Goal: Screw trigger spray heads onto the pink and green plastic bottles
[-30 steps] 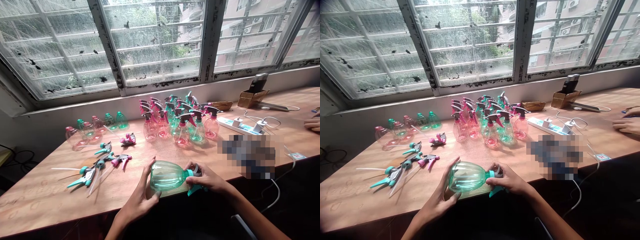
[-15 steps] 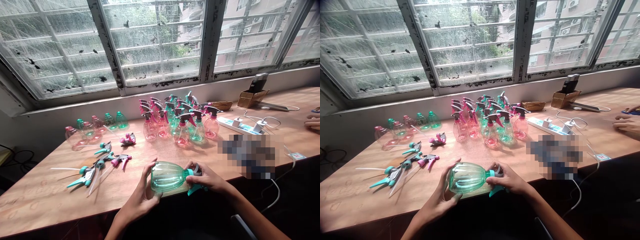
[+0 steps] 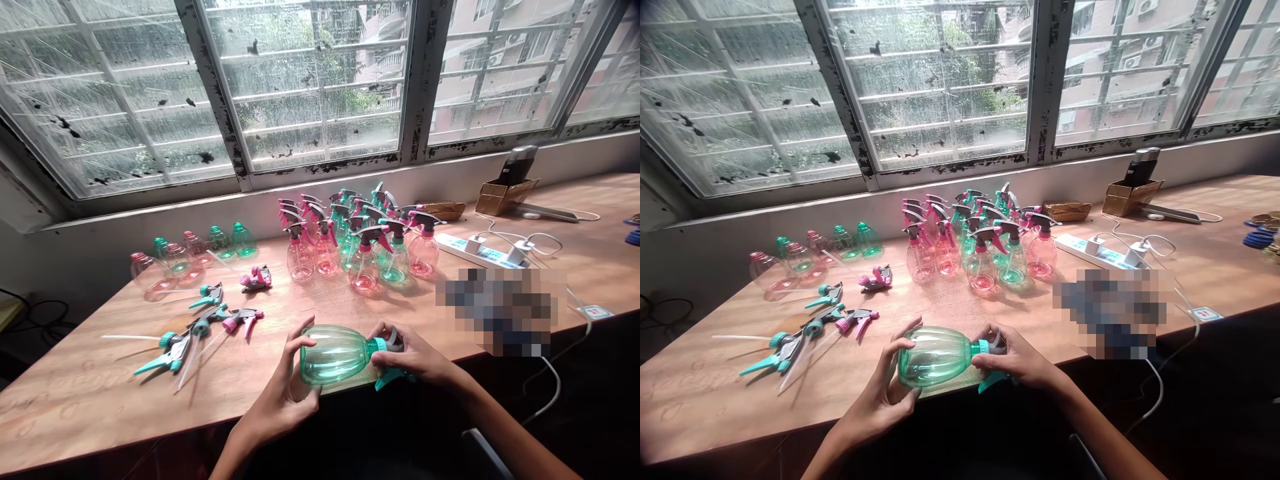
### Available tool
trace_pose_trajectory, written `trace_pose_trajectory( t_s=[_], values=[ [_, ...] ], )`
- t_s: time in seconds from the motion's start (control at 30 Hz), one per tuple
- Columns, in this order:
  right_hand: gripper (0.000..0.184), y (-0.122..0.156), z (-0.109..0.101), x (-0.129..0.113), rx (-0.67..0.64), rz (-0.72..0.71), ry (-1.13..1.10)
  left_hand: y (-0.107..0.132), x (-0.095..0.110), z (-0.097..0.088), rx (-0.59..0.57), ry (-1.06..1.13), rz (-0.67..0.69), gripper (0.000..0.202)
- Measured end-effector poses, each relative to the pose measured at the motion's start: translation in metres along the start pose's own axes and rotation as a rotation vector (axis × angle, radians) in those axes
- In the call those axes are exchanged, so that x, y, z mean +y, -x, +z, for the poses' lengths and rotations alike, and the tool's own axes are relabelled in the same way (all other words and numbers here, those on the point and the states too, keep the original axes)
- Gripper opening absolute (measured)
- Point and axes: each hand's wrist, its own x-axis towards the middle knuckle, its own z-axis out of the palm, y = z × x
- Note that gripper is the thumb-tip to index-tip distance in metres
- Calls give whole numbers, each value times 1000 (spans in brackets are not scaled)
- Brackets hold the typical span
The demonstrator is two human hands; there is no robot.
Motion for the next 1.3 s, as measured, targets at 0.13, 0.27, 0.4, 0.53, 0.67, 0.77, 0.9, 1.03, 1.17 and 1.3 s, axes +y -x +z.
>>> trace_pose_trajectory(
  t_s=[0.13, 0.27, 0.4, 0.53, 0.67, 0.77, 0.9, 1.03, 1.17, 1.3],
  values=[
    [39, 0, 0, 0, 3, -7, 1, 1, 2, 0, 12, -79, 59, 64],
    [39, -1, -1, 2, -8, -9, -26, 0, 3, -2, 3, -105, -5, 86],
    [38, -1, -2, 4, -12, -15, -47, -1, 3, -4, -11, -118, -38, 89],
    [39, 0, 0, 3, -6, -19, -48, -2, 3, -4, -22, -19, -69, 86],
    [38, -1, 2, 2, 9, -28, -23, -3, 4, -2, -37, 139, -53, 79],
    [38, -2, 1, 2, 18, -33, -8, -3, 4, -1, -19, 171, -38, 78],
    [37, -2, 0, 2, 40, -48, 12, -3, 0, 0, 25, 39, 9, 75],
    [37, -2, 0, 0, 55, -39, 7, -3, -5, 2, 85, -74, 104, 63],
    [38, -2, 0, 1, 45, -39, -7, -2, -5, 4, 82, -122, 119, 65],
    [36, -2, -1, 3, 17, -36, -3, 0, -1, 3, 75, -96, 45, 86]
  ],
)
